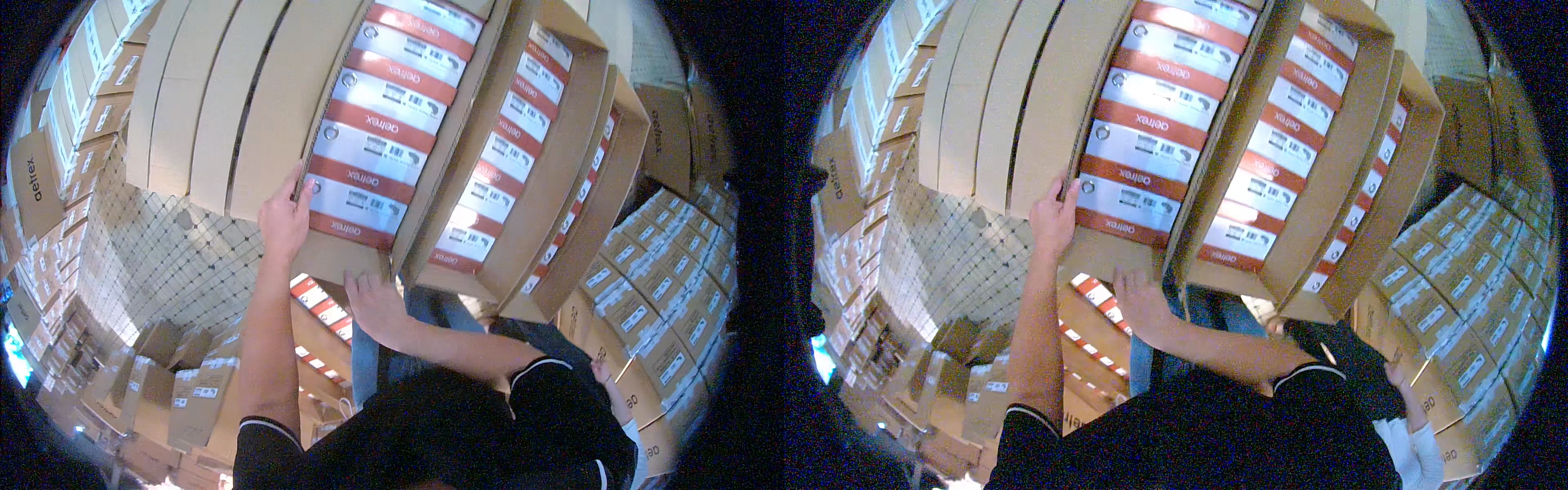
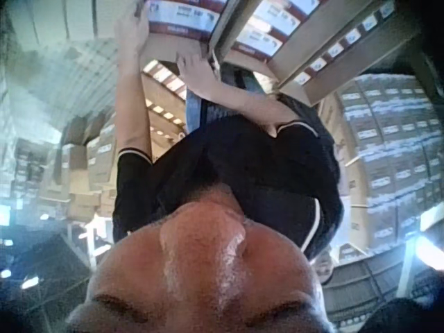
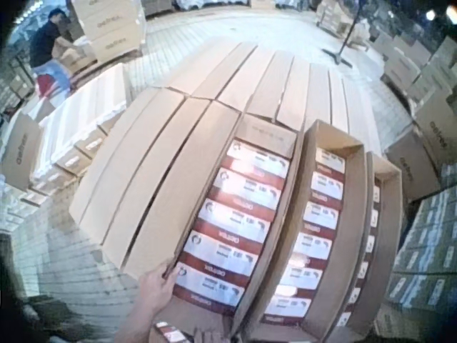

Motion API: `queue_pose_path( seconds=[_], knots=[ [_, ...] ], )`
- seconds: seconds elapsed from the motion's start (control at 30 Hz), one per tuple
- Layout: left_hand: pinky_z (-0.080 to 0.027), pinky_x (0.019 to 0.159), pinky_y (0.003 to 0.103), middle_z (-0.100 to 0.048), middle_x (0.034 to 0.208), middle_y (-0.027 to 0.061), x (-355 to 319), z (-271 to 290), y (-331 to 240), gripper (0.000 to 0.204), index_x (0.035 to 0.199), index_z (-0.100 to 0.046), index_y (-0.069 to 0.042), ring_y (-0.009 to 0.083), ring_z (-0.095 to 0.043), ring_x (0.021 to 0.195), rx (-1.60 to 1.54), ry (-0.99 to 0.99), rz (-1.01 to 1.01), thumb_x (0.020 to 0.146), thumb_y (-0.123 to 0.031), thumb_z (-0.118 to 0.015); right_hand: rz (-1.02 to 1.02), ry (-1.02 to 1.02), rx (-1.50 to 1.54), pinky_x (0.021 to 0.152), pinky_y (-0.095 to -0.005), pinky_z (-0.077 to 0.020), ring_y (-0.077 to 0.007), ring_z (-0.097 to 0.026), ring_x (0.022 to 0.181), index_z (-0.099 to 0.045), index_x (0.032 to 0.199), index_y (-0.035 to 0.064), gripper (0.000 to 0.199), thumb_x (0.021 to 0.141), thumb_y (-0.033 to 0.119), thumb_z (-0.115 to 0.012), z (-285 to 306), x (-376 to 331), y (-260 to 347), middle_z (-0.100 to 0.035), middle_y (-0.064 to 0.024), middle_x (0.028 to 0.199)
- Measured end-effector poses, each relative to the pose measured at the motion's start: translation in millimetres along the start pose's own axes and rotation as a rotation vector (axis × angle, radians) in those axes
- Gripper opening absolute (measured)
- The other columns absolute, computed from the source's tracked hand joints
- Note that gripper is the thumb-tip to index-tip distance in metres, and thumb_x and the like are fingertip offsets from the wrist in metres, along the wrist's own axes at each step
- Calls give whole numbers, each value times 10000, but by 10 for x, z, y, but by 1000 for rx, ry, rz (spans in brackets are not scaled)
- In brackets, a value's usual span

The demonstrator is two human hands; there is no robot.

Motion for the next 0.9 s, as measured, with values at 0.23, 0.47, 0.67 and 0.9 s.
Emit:
queue_pose_path(
  seconds=[0.23,0.47,0.67,0.9],
  knots=[
    [-479,916,406,-649,1190,188,-2,-15,-6,449,1358,-540,-121,337,-640,1071,-32,-64,-110,983,-364,-496,-142,176,576,920,-494,-455,-367,-578,983,-572,1168,-29,442,963,343,-455,-29,304,-347,-607,-202,1083],
    [-462,953,401,-630,1233,189,-6,-26,16,466,1376,-519,-108,334,-614,1136,-109,-50,-103,987,-364,-490,-100,374,503,985,-491,-432,-416,-539,1121,-586,1170,8,419,990,337,-399,-615,1003,-480,-570,-234,1184],
    [-465,947,374,-628,1238,190,1,-38,39,476,1375,-522,-97,304,-619,1139,-115,-45,-105,982,-365,-514,-325,371,610,980,-499,-444,-400,-539,1145,-560,1210,4,427,988,345,-429,-632,1026,-705,-542,-250,1180],
    [-460,956,351,-637,1236,167,7,-71,70,473,1356,-542,-85,291,-616,1147,-196,-51,-67,970,-359,-546,-246,318,498,946,-495,-470,-388,-559,1110,-528,1215,6,411,980,336,-455,-630,971,-670,-545,-231,1143]
  ],
)
Point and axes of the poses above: each hand's wrist, its own x-axis towards the middle knuckle, its own z-axis out of the back of the hand, y = z × x, the point moved 5 cm from there along x, towards the middle knuckle
